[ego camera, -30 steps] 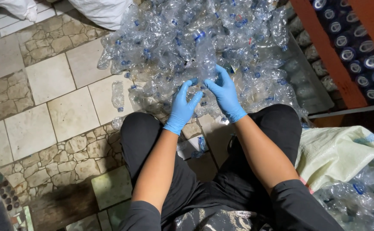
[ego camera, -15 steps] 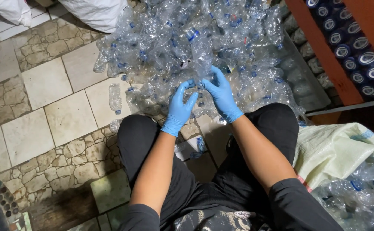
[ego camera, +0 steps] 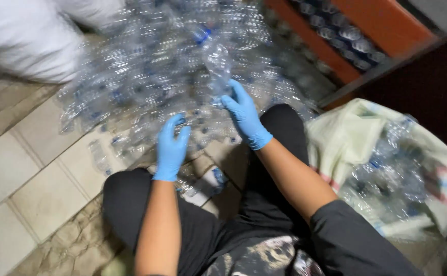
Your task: The person is manually crushing empty plastic bottles and placing them into a large white recycling bag.
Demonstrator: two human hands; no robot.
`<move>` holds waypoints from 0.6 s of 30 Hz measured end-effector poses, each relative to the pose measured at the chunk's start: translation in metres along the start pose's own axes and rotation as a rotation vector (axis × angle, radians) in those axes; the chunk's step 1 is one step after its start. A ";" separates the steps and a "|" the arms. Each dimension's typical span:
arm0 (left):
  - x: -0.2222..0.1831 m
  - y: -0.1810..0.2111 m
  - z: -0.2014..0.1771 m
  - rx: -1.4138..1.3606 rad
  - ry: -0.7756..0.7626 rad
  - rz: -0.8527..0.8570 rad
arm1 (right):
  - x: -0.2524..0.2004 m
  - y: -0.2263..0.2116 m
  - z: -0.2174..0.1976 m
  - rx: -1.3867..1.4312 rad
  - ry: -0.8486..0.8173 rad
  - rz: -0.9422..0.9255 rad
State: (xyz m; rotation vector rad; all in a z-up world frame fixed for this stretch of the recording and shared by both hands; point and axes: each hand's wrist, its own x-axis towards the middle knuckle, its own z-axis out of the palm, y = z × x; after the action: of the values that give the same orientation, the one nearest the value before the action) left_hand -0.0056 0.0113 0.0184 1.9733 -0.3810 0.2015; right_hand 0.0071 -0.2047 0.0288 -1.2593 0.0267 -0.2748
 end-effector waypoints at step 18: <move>-0.001 -0.033 -0.015 0.178 -0.350 -0.006 | -0.247 -0.258 -0.270 -0.619 0.565 -0.161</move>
State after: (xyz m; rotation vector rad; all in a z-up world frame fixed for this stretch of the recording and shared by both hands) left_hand 0.0055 0.0378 -0.0043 2.1885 -0.5995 -0.1210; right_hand -0.3268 -0.4744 0.1554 -1.7609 0.5299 -0.7997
